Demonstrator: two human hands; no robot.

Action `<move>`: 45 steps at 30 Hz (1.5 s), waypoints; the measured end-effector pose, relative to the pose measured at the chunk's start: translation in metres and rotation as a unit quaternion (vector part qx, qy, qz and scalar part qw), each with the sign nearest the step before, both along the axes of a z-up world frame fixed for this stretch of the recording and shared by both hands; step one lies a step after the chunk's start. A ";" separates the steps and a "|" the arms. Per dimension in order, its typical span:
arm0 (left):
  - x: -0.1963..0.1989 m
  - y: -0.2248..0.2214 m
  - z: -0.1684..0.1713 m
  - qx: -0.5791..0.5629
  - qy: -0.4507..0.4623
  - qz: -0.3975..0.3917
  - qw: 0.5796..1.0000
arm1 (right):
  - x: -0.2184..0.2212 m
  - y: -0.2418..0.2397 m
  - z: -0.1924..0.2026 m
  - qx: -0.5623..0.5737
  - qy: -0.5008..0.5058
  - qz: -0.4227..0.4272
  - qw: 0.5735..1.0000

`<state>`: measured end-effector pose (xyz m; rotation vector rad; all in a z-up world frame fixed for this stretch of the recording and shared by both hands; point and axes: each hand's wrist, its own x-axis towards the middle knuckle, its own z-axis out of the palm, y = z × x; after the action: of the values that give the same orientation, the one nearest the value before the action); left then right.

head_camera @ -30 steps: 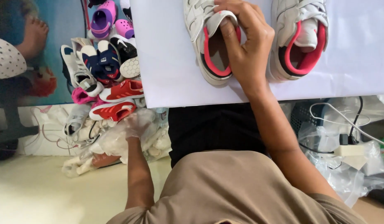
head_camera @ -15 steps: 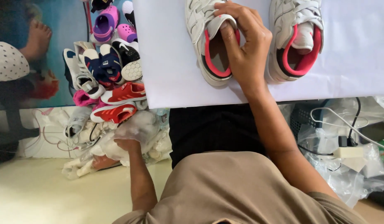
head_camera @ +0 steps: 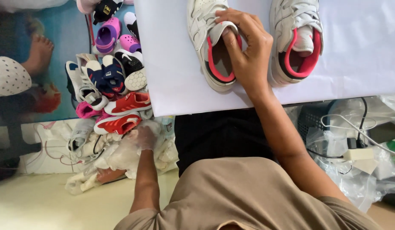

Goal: The person is stuffing various shoes with paper to help them maintain their shape.

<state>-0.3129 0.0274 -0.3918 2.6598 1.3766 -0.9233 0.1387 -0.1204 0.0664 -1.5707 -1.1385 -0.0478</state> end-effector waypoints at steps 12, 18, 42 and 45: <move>0.022 0.025 -0.010 0.034 -0.037 0.118 0.992 | 0.000 0.001 -0.002 -0.001 0.016 0.002 1.000; 0.033 0.024 0.015 -0.001 -0.033 0.165 0.986 | 0.001 0.002 -0.005 -0.001 0.015 -0.008 1.000; 0.004 0.042 0.023 -0.086 -0.063 0.355 0.929 | 0.000 0.004 -0.003 -0.004 0.022 -0.013 1.000; -0.011 0.038 0.022 -0.105 -0.054 0.293 0.949 | 0.000 0.004 -0.005 -0.003 0.018 -0.012 1.000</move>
<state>-0.3239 0.0655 -0.3703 1.9319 1.7691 -0.7784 0.1391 -0.1167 0.0618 -1.5849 -1.0931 -0.0324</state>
